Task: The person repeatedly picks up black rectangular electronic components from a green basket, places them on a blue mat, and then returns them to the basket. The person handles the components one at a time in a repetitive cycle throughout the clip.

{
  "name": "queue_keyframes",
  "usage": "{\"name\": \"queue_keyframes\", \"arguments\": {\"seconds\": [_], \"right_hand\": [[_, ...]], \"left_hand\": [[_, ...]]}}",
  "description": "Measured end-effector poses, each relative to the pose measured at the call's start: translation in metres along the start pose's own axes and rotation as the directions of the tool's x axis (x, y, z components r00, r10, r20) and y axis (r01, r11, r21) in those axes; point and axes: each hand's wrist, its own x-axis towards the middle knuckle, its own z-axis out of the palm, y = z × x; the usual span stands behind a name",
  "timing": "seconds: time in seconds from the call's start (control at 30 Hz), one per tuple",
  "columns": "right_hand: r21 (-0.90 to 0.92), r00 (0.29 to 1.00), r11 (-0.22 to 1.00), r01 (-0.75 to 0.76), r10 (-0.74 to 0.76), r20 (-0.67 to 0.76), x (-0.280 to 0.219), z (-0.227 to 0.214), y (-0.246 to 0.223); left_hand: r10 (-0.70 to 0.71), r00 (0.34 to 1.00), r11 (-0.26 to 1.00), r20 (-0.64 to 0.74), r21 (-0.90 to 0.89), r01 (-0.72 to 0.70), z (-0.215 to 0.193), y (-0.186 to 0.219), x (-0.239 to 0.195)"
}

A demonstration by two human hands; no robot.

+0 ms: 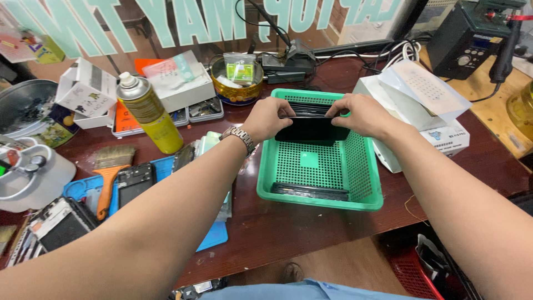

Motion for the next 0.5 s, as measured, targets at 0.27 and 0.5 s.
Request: {"name": "queue_keyframes", "arguments": {"seconds": [0.27, 0.5], "right_hand": [[0.007, 0.997, 0.997, -0.078, 0.078, 0.029, 0.002, 0.037, 0.027], [0.061, 0.991, 0.991, -0.118, 0.121, -0.058, -0.002, 0.069, 0.026]], "left_hand": [[-0.100, 0.984, 0.959, 0.145, 0.279, 0.056, 0.034, -0.006, 0.022], [-0.009, 1.000, 0.891, 0.011, 0.454, 0.003, 0.064, -0.027, 0.030]]}}
